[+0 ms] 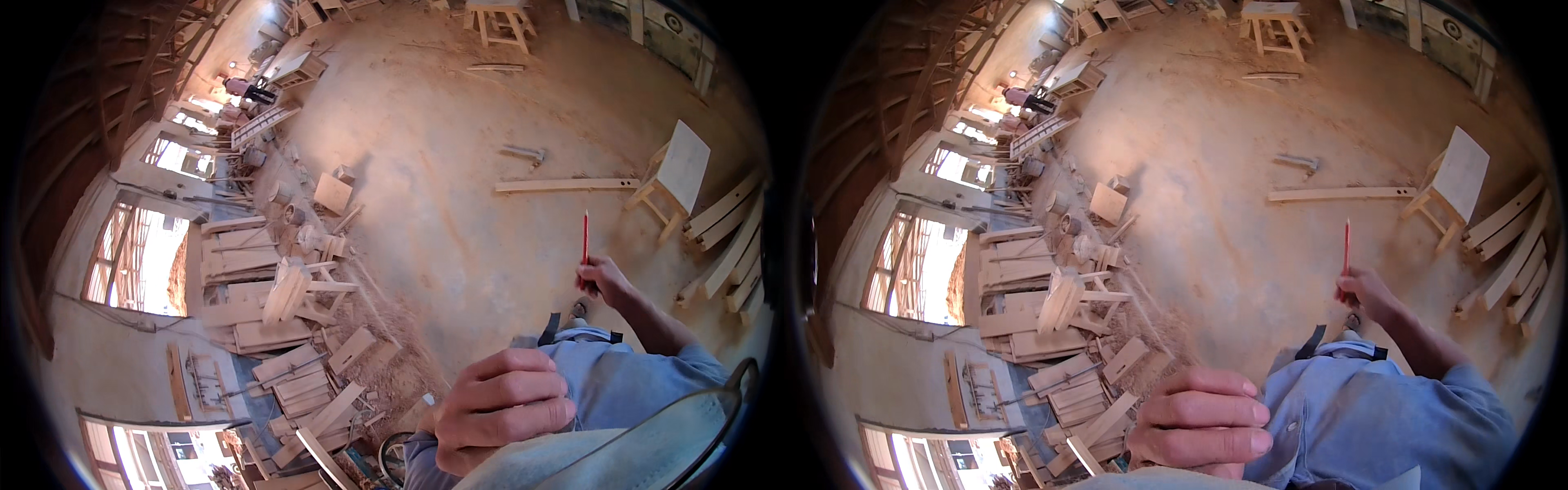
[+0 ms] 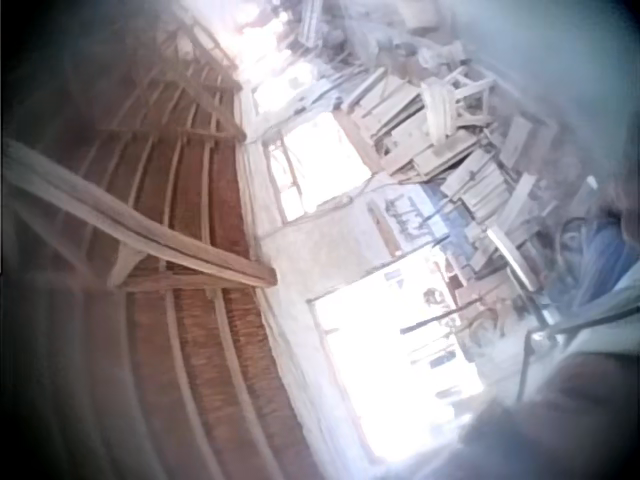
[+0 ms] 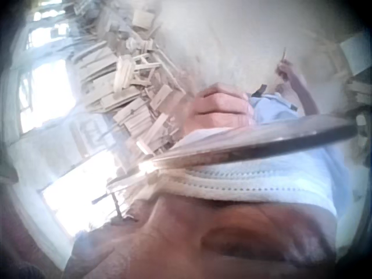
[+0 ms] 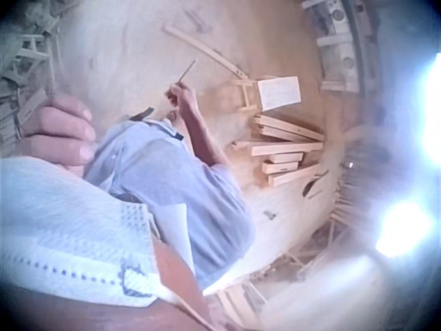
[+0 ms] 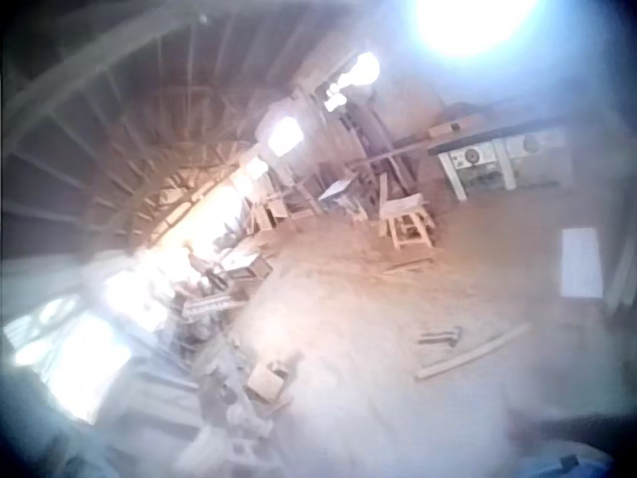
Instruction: The person measures and marks several wooden planks using a metal square and a red pencil. They then pick up a marked plank and walk toward a table saw, placing the plank on the saw's surface.
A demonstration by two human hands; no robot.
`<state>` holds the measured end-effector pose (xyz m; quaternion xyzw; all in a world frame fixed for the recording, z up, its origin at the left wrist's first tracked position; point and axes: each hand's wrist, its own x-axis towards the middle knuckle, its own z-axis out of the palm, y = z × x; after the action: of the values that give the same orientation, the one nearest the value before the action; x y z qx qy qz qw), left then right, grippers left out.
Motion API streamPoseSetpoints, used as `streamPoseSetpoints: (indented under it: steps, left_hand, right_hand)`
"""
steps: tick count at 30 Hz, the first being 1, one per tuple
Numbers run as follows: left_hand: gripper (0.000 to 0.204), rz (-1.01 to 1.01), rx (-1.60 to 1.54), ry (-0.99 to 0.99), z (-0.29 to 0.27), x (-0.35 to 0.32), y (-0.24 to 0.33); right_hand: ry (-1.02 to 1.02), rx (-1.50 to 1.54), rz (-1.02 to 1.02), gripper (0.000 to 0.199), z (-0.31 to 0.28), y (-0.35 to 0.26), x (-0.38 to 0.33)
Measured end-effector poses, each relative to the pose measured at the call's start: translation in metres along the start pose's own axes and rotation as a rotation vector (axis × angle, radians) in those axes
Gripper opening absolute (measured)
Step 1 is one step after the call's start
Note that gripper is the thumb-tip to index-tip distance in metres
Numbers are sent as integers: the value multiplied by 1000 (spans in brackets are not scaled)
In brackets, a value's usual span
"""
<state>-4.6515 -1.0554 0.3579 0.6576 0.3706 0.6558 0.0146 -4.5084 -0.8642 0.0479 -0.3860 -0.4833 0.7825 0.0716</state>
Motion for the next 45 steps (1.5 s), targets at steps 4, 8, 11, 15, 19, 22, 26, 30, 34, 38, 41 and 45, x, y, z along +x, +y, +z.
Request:
streamPoseSetpoints:
  steps: [4,8,11,15,19,22,26,30,34,38,41,45]
  left_hand:
    - [11,-21,74,-88,10,22,-69]
    - [25,-71,-98,-131,21,57,-173]
    - [24,-221,-214,-200,25,66,-269]
    - [36,-153,-800,-410,32,100,-378]
    - [32,-47,-1108,-680,40,159,-460]
    - [32,-64,-1187,-756,60,199,-518]
    - [32,-81,-1231,-705,47,234,-609]
    - [32,-24,-1301,-874,150,294,-676]
    - [33,-138,-827,-651,147,319,-794]
    - [22,-1021,-311,-375,245,280,-932]
    - [21,-1114,272,-753,238,187,-1054]
    - [22,-1158,358,-1198,197,123,-1096]
  right_hand:
    - [0,118,-68,15,-5,-70,59]
    - [62,18,-79,12,-57,-75,138]
    - [301,-124,32,11,-136,-41,172]
    - [729,-209,241,14,-243,19,172]
    - [1176,-148,273,9,-306,85,107]
    - [1320,139,577,10,-300,114,80]
    - [1113,47,783,14,-281,188,87]
    - [1019,42,824,44,-217,101,193]
    - [779,-204,759,50,-324,56,315]
    - [812,-454,672,21,-496,-25,420]
    - [1136,-271,360,10,-617,-201,496]
    - [1187,-67,-52,8,-748,-368,548]
